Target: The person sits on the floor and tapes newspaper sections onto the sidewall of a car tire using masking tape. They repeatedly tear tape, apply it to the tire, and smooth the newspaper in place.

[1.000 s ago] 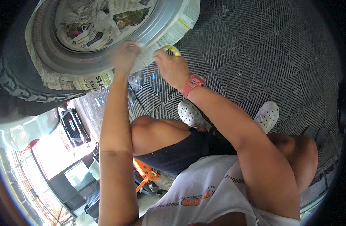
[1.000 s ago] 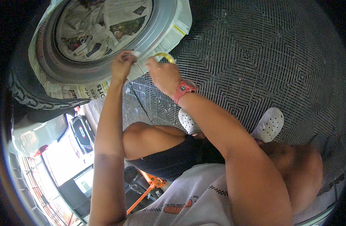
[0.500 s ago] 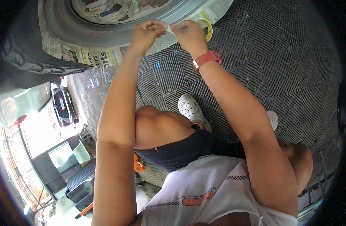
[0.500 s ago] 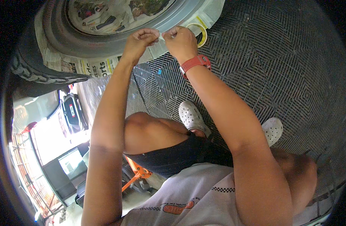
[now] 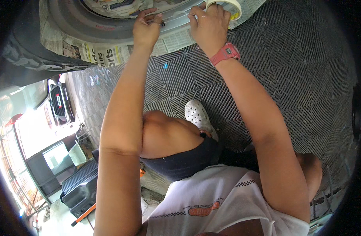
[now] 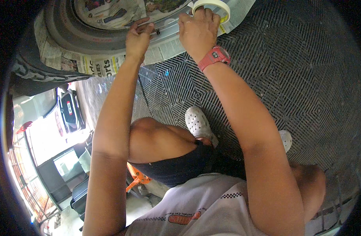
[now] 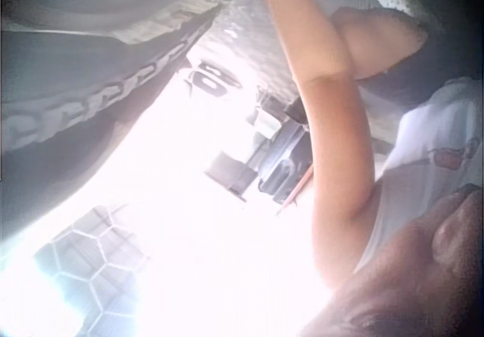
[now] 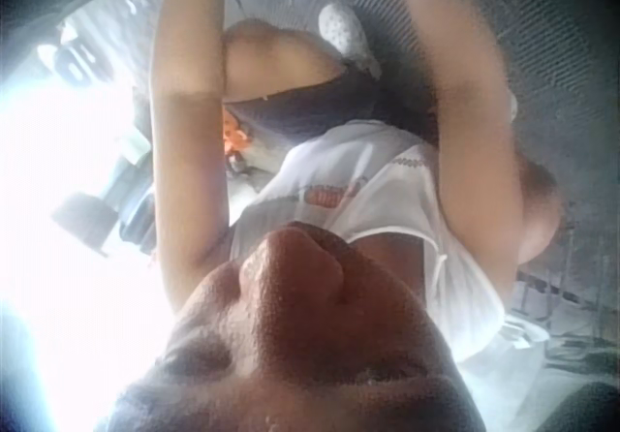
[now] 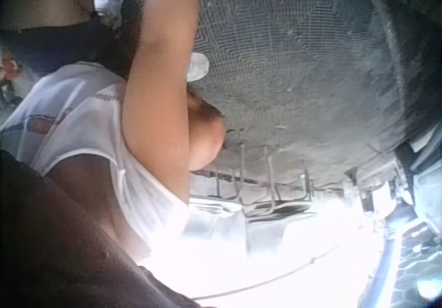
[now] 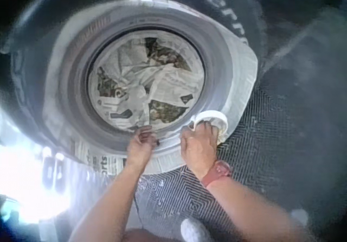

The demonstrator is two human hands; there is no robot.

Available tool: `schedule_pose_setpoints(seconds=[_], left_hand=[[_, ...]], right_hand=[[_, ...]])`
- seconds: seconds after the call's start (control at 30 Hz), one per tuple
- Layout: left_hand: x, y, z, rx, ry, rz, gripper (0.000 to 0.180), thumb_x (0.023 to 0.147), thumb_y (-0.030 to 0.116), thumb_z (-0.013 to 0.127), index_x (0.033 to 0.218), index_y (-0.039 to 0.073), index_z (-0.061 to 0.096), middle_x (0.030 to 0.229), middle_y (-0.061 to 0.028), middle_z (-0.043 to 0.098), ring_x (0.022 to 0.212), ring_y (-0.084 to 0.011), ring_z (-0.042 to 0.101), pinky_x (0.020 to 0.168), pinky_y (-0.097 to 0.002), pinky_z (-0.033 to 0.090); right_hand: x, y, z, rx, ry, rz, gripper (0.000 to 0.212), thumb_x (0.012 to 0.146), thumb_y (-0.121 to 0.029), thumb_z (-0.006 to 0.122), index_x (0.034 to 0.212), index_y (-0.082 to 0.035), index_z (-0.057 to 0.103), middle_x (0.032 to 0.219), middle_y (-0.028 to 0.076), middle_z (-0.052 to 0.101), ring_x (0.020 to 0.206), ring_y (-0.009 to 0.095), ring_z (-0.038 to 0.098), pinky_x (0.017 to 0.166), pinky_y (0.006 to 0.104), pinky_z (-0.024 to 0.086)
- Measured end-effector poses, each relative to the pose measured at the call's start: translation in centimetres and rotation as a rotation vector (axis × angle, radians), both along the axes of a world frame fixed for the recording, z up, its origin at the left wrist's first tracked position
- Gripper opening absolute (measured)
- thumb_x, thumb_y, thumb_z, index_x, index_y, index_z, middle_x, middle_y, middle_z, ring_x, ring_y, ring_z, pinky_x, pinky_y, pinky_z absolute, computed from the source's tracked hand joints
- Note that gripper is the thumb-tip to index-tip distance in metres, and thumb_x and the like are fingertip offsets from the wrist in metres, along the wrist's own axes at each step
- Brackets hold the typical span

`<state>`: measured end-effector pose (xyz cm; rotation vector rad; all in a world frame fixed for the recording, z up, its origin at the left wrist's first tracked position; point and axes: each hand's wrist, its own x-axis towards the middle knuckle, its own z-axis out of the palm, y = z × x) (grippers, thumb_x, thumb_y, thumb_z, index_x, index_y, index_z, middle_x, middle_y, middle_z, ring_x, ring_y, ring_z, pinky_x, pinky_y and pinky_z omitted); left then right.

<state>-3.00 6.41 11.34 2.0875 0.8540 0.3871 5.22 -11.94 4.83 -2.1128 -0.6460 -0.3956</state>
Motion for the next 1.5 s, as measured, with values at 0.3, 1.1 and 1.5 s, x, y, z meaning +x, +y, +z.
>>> schedule_pose_setpoints(seconds=[0.3, 1.1, 1.5], left_hand=[[1.5, -0.2, -0.2, -0.182, 0.041, 0.133, 0.043, 0.103, 0.014, 0.073, 0.144, 0.006, 0.063, 0.122, -0.0084, 0.076, 0.105, -0.0173, 0.071, 0.097, -0.0331, 0.054], [3.2, -2.7, -4.1, 0.492, 0.371, -0.438, 0.067, 0.101, 0.017, 0.069, 0.164, 0.016, 0.047, 0.162, -0.0199, 0.050, 0.144, -0.0393, 0.057, 0.120, -0.0487, 0.048], [3.9, -2.6, -4.5, 0.647, 0.614, -0.404, 0.075, 0.102, 0.027, 0.071, 0.170, 0.021, 0.038, 0.174, -0.0196, 0.034, 0.155, -0.0437, 0.043, 0.123, -0.0530, 0.045]], right_hand=[[4.8, 0.6, -1.3, -0.275, 0.039, 0.103, 0.022, 0.093, -0.025, 0.068, 0.107, -0.013, 0.081, 0.111, 0.020, 0.071, 0.110, 0.043, 0.066, 0.098, 0.0654, 0.046], [7.6, 3.7, -3.7, -0.020, -0.338, -0.150, 0.021, 0.091, -0.023, 0.069, 0.103, -0.007, 0.077, 0.121, 0.018, 0.068, 0.120, 0.040, 0.062, 0.100, 0.0567, 0.048], [8.5, 4.1, -2.5, -0.039, -0.102, -0.009, 0.031, 0.083, -0.021, 0.076, 0.109, -0.004, 0.075, 0.123, 0.017, 0.063, 0.119, 0.037, 0.056, 0.103, 0.0532, 0.045]])
